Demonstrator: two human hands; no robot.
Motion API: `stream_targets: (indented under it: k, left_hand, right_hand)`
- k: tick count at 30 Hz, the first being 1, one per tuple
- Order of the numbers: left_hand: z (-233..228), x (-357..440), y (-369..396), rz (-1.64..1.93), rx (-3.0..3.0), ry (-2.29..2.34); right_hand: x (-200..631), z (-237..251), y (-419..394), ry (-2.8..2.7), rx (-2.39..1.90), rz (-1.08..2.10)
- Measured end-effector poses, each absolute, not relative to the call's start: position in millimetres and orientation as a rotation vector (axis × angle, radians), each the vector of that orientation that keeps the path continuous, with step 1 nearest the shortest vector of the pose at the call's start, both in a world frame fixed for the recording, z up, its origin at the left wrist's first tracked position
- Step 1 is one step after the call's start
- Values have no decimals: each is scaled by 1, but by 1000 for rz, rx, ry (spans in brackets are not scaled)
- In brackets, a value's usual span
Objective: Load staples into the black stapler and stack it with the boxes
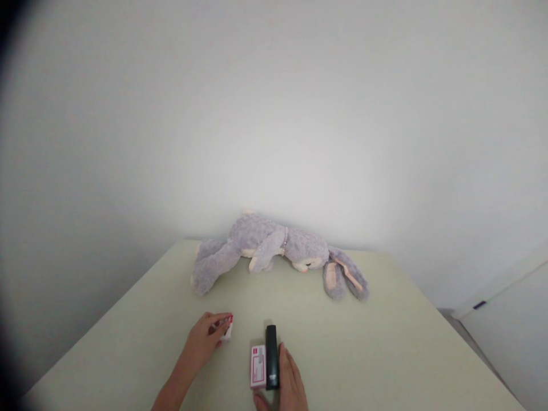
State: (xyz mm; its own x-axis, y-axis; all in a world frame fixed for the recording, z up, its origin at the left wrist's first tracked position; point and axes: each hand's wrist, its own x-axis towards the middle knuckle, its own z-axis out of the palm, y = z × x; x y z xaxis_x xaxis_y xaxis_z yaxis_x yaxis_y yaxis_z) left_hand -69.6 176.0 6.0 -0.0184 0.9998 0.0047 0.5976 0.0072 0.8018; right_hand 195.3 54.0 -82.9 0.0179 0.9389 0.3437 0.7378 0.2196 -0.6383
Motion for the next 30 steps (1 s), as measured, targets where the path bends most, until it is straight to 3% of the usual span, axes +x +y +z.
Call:
stream_targets:
  k: [11, 18, 30]
  left_hand:
    - [21, 14, 149, 866, 1614, 1542]
    - [19, 23, 116, 898, 1597, 1496]
    - [5, 32, 105, 984, 1529, 1577]
  right_hand:
    - [192, -73, 55, -1722, -1562, 294]
    - [189, -59, 54, -1768, -1616, 434]
    - [207, -75, 64, -1838, -1559, 563]
